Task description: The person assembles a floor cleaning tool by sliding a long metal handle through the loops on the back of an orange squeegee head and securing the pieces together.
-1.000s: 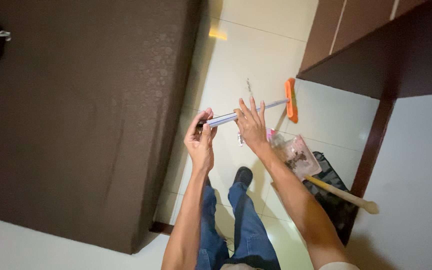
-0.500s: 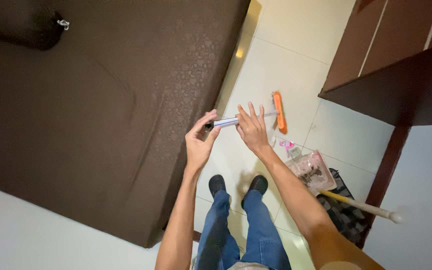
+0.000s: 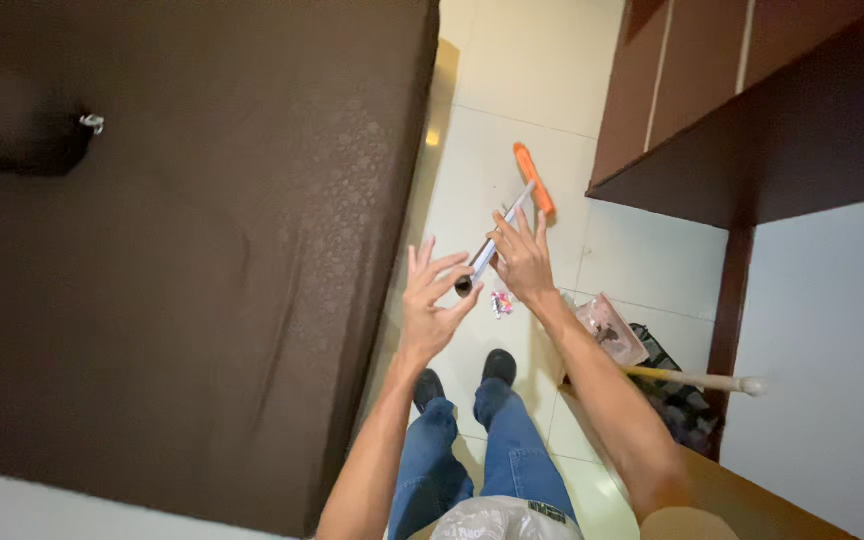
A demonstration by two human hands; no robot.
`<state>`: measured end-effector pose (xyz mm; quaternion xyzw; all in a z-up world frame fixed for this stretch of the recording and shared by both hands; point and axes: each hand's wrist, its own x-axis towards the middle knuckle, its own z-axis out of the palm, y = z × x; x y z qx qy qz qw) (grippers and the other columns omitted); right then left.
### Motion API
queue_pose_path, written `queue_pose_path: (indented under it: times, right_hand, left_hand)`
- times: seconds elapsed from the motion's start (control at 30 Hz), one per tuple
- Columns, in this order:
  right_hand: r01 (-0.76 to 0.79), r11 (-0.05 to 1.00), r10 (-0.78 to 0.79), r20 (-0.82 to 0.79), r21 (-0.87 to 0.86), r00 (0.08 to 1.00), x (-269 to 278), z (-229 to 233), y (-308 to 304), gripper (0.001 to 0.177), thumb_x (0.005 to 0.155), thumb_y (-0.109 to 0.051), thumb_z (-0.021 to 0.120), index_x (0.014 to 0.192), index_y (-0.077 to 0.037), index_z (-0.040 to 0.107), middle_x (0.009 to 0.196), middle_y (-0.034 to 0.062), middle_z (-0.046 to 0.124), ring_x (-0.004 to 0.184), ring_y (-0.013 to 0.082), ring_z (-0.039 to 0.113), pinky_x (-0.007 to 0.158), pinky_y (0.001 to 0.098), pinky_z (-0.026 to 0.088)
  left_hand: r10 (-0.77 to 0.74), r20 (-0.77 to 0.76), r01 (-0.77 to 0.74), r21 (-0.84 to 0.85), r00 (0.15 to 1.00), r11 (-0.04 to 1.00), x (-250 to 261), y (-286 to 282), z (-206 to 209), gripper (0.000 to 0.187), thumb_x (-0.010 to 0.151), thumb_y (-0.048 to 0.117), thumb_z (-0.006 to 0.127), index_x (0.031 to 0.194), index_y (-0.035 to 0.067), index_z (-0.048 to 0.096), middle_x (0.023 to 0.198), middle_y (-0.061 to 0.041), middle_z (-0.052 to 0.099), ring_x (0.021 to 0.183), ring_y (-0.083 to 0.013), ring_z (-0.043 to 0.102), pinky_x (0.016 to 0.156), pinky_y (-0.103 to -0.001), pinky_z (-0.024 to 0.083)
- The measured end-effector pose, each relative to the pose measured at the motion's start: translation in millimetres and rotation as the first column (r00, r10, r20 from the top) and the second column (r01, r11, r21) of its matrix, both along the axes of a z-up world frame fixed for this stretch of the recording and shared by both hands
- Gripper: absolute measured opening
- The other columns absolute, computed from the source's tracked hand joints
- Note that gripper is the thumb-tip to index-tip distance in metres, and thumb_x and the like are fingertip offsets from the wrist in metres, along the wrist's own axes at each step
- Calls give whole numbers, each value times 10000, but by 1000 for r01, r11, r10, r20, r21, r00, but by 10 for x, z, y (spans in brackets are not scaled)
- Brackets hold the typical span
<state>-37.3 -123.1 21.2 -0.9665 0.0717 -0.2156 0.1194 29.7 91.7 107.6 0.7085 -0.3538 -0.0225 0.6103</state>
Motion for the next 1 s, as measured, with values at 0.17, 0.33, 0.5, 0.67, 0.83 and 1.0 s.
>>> queue_pose_path:
  times: [0.17,0.33,0.5,0.67,0.83,1.0]
  right_hand:
    - [1,997,-5,-49,-83,999,-117,236,-483,371,733,-108,833,1088,-112,726,1457,74,605,1442,409,441,1194,727,208]
    - [-38,993,34,-38,-115,999,-179,402,-1074,355,758,-119,840,1093,-112,725,1460,54,608,1458,406,439,1214,730,206]
    - [-18,996,11,-79,-89,997,-80,398,-1659,374,729,-107,844,1085,-117,730,1460,41,605,1442,406,450,1200,733,208]
    - [37,999,-39,-86,-20,996,91,278,-2252,401,721,-76,844,1099,-143,725,1486,47,588,1450,418,436,1194,736,194]
    - [85,996,-80,-116,40,990,316,-6,-2861,427,748,-54,832,1146,-166,724,1520,46,573,1479,402,416,1221,729,156]
    - [180,981,-166,-174,72,971,571,-274,-3386,485,715,-55,797,1164,-230,742,1531,67,552,1481,400,398,1228,708,114]
  left_hand:
    - [-210,74,202,106,975,974,1,-268,171,368,768,116,870,1121,142,772,1172,-16,712,1447,-373,506,1284,-637,196]
    - [-460,140,425,223,876,877,244,-789,495,431,764,119,855,1183,159,763,1161,-60,657,1356,-364,511,1241,-620,225]
    - [-586,193,484,396,787,781,406,-1526,569,355,782,143,842,1127,183,769,1119,-71,602,1224,-309,555,1273,-584,291]
    - [-507,312,425,297,803,855,526,-2228,345,345,785,124,826,1113,160,724,1239,-72,593,1352,-340,510,1268,-609,285]
    - [-447,324,372,267,834,889,682,-2858,58,372,789,109,812,1144,154,714,1343,-95,566,1415,-391,458,1239,-657,273]
    - [-406,312,328,276,859,904,806,-3453,-175,340,833,174,826,1149,178,702,1339,-55,566,1429,-382,450,1241,-673,271]
